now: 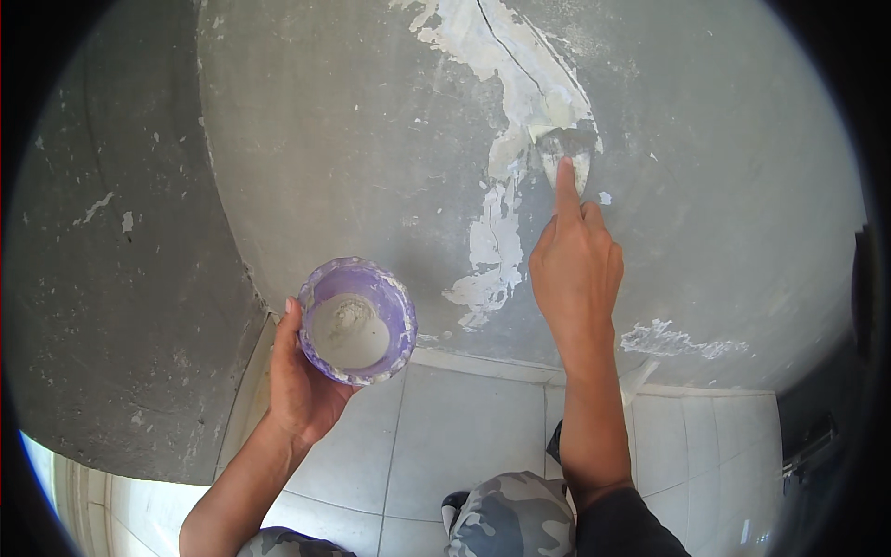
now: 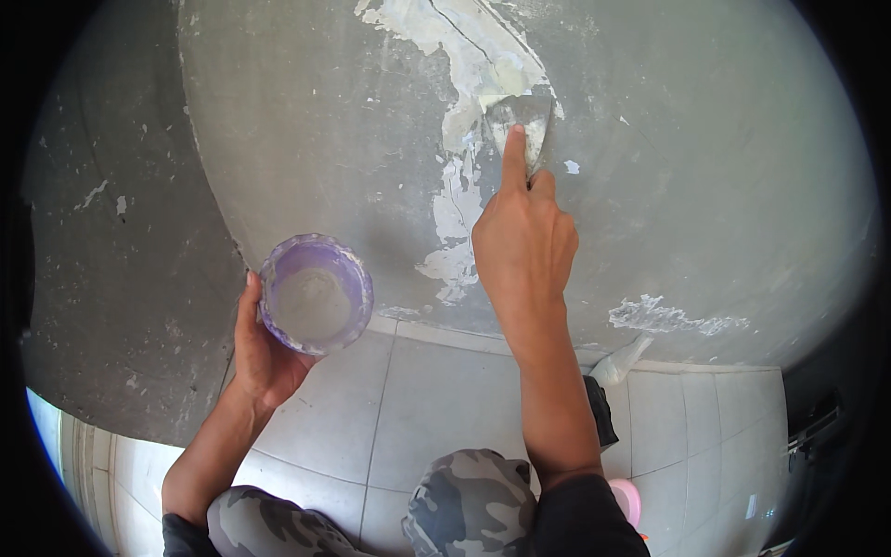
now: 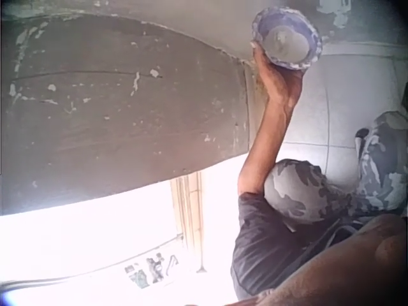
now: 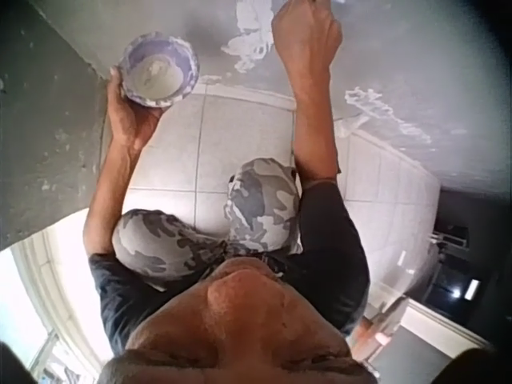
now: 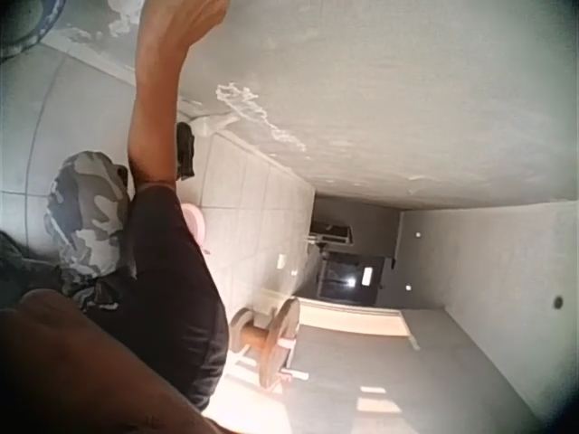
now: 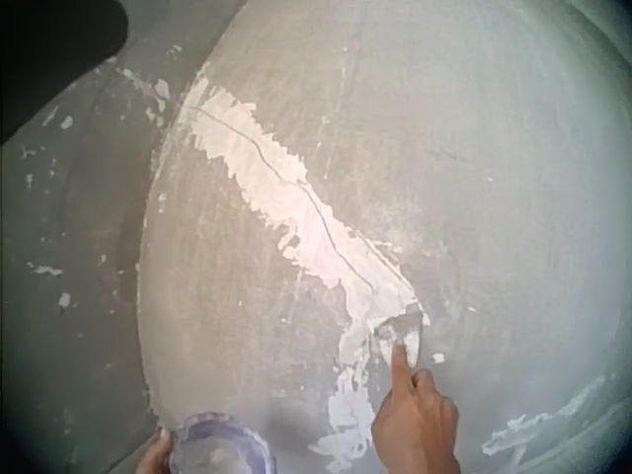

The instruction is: Applying putty or wall filler to repair a crack in a wall using a putty knife and a mixing bowl.

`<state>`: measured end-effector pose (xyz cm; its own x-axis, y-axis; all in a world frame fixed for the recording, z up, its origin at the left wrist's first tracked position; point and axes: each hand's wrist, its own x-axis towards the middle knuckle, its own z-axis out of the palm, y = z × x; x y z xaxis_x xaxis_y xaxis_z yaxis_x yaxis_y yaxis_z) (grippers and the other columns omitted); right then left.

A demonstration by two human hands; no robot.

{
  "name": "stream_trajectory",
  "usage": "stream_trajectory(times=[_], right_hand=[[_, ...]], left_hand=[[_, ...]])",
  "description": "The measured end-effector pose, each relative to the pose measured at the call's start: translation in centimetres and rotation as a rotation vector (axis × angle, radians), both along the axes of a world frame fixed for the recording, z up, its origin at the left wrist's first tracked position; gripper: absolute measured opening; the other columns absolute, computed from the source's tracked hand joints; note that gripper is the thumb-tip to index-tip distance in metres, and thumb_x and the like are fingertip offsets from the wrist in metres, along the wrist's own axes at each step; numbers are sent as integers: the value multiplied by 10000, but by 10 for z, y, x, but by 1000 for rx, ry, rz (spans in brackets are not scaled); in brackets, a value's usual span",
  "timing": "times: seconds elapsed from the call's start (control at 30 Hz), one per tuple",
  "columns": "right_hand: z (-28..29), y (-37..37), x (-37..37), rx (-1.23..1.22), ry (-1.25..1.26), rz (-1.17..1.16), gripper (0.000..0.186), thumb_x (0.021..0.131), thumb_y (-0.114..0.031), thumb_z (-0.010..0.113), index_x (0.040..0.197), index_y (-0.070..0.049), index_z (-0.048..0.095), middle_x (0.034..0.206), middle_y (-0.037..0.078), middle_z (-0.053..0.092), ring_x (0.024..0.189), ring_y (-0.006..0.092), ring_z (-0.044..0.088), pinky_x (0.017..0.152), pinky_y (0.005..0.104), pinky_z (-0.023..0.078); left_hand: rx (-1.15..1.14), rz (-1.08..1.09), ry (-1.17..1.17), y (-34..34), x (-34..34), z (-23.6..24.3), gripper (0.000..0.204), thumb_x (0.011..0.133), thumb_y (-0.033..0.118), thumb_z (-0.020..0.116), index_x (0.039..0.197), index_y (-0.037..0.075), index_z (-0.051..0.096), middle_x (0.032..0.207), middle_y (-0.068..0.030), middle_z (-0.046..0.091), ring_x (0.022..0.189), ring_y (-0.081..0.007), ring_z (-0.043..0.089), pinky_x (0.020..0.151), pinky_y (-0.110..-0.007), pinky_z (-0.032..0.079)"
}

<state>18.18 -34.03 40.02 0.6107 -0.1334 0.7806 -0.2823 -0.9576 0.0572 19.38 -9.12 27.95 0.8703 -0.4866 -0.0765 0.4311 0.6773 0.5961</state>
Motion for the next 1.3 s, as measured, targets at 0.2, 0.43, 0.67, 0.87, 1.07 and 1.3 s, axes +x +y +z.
stream_trajectory(times=[0.2,0.43,0.67,0.87,1.07,1.3], right_hand=[[-78,13,-21,-17,212,49,677,798,29,612,1461,25,474,829,246,614,477,328,620,443,409,500],[-15,11,-14,-6,1,102,657,858,17,607,1494,-76,475,788,161,577,571,340,618,516,447,492],[-109,-15,-25,15,258,62,679,849,-22,605,1507,-94,456,842,172,591,510,331,601,490,411,490],[-128,-16,-81,1203,408,724,534,1008,-75,480,1535,-67,393,893,133,599,523,196,565,493,356,530],[-137,-28,-77,2117,483,1198,528,1057,-189,397,1547,-31,276,891,189,584,456,162,506,438,351,545],[-104,-19,-78,1819,622,1135,519,1030,-86,435,1532,18,351,965,182,609,482,117,503,459,299,529]], left_hand=[[19,26,13,6,1,1,815,944,729,451,1469,106,438,1436,-113,512,1315,-272,514,1060,-494,442],[8,0,30,3,3,-4,820,940,735,450,1469,108,439,1436,-113,510,1310,-271,518,1062,-492,444],[16,-44,21,-5,3,-9,825,933,743,456,1465,113,445,1428,-104,523,1307,-256,527,1066,-473,447],[59,-20,21,1,6,-16,823,933,751,443,1455,115,455,1421,-102,535,1291,-246,544,1046,-451,464],[92,-108,15,-8,8,-34,814,942,752,417,1450,118,460,1387,-93,564,1249,-224,576,994,-412,501],[97,-227,44,-9,12,-36,766,1010,694,236,1525,149,391,1499,-55,480,1384,-241,454,1127,-460,369]])
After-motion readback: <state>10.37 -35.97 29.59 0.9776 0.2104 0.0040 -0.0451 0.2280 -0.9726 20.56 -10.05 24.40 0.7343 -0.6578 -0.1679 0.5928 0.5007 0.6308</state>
